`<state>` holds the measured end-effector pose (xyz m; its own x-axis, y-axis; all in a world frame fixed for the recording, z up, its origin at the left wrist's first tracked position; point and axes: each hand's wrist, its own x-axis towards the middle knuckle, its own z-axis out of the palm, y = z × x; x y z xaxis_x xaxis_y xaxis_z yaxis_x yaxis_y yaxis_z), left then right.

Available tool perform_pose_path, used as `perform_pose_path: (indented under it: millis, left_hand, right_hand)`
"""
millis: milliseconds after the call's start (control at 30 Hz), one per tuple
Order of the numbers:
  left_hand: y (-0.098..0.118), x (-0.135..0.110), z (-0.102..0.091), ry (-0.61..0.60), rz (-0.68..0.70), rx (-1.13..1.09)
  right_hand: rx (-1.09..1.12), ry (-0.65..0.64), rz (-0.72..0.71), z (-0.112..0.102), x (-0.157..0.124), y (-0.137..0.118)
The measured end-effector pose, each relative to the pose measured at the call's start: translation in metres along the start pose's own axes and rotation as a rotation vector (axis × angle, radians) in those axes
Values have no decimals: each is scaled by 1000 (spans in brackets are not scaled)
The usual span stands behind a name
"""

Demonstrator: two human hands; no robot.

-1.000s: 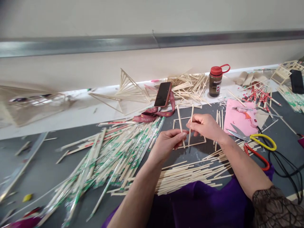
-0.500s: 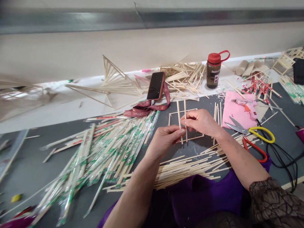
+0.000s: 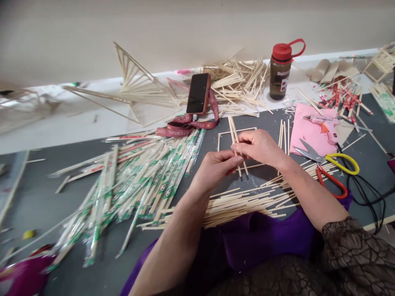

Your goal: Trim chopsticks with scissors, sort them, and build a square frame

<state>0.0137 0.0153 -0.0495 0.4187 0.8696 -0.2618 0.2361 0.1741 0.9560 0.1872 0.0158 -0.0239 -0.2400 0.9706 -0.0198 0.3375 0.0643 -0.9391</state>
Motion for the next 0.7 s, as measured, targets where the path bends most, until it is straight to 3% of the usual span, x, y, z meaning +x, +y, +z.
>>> perform_pose_path:
  millis: [400, 700]
  left_hand:
    - [0, -3, -5, -5, 58, 25]
    - [1, -4, -6, -65, 16, 37]
  right_hand:
    - [-59, 14, -81, 6, -4, -5]
    - [123, -15, -24, 5, -2, -6]
